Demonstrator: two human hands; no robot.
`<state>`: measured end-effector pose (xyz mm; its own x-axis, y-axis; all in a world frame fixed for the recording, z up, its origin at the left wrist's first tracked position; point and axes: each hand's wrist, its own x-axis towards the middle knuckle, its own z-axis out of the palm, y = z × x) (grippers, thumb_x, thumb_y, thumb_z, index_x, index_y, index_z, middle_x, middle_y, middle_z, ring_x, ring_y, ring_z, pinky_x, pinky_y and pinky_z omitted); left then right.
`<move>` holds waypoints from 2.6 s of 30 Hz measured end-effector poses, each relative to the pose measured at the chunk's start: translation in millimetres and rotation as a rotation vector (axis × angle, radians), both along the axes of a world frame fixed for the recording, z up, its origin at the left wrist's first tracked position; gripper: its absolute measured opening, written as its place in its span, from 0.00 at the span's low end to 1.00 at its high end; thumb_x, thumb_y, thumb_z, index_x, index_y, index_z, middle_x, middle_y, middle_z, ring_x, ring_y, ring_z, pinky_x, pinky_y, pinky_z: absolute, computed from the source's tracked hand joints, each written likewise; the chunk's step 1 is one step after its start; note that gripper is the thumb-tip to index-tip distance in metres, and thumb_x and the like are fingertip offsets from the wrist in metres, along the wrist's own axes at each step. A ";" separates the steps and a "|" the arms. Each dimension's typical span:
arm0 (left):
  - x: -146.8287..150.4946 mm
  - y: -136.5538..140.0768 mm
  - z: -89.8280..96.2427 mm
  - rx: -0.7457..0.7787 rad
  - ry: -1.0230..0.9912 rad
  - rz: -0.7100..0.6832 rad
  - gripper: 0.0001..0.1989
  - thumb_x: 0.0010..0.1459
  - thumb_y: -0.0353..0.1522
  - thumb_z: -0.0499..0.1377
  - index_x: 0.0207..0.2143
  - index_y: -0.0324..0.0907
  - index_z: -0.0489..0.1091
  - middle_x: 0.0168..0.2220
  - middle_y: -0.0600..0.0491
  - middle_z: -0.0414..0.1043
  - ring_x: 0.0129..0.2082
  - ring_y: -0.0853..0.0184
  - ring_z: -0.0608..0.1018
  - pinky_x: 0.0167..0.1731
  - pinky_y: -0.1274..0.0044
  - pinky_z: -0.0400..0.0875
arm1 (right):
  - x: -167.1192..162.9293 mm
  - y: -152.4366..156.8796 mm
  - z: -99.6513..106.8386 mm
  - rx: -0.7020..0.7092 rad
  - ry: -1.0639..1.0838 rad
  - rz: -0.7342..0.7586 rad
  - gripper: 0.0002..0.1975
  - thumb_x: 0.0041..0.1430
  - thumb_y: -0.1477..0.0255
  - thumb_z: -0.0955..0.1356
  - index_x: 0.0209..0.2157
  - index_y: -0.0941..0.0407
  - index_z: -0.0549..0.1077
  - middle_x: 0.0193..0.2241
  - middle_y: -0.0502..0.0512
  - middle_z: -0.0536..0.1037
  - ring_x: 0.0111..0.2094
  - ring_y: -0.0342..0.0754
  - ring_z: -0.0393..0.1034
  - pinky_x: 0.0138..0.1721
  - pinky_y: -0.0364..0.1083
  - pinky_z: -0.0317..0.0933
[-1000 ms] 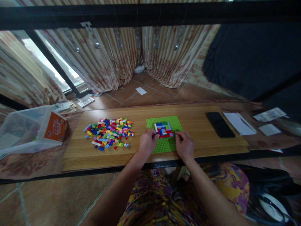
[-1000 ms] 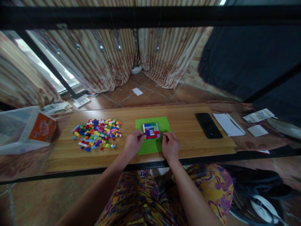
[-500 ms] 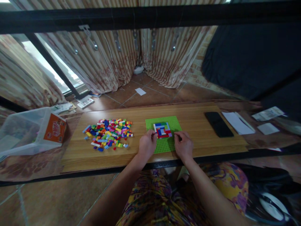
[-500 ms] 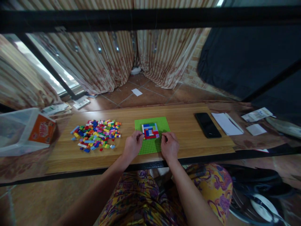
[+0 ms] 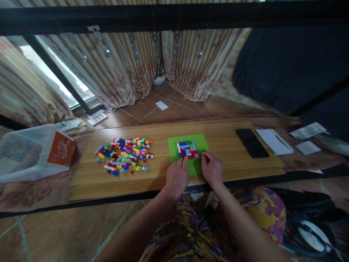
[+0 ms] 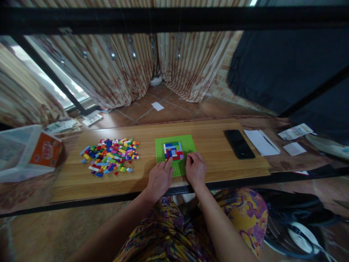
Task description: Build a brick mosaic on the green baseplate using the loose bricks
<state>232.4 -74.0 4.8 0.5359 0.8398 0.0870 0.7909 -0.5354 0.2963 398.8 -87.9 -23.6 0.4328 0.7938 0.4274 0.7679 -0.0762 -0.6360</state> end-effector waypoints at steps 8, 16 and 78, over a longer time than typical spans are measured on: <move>2.5 1.3 -2.1 -0.027 0.031 -0.002 0.21 0.66 0.31 0.48 0.60 0.37 0.58 0.43 0.44 0.74 0.43 0.59 0.76 0.41 0.71 0.69 | 0.0 -0.8 -1.8 -0.014 -0.004 -0.007 0.13 0.60 0.68 0.61 0.34 0.57 0.76 0.36 0.61 0.77 0.39 0.52 0.70 0.43 0.51 0.63; 2.6 2.2 -3.2 -0.043 0.015 0.015 0.22 0.65 0.28 0.48 0.60 0.39 0.58 0.43 0.45 0.75 0.43 0.61 0.76 0.42 0.72 0.69 | -0.3 -0.4 -2.9 -0.013 -0.015 -0.004 0.15 0.61 0.67 0.61 0.35 0.57 0.76 0.35 0.61 0.77 0.39 0.52 0.69 0.42 0.51 0.63; -237.2 63.0 5.6 0.251 -0.059 0.491 0.10 0.58 0.32 0.52 0.38 0.40 0.72 0.45 0.41 0.69 0.46 0.53 0.72 0.48 0.64 0.68 | 5.8 -4.5 -8.8 -0.051 -0.131 0.201 0.14 0.61 0.65 0.62 0.34 0.55 0.76 0.37 0.59 0.77 0.39 0.52 0.71 0.41 0.52 0.66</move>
<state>-4.9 -11.0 10.4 0.0744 0.9394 0.3346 0.9513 -0.1675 0.2588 404.6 -92.4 -32.4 0.2069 0.8806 0.4264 0.8467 0.0572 -0.5290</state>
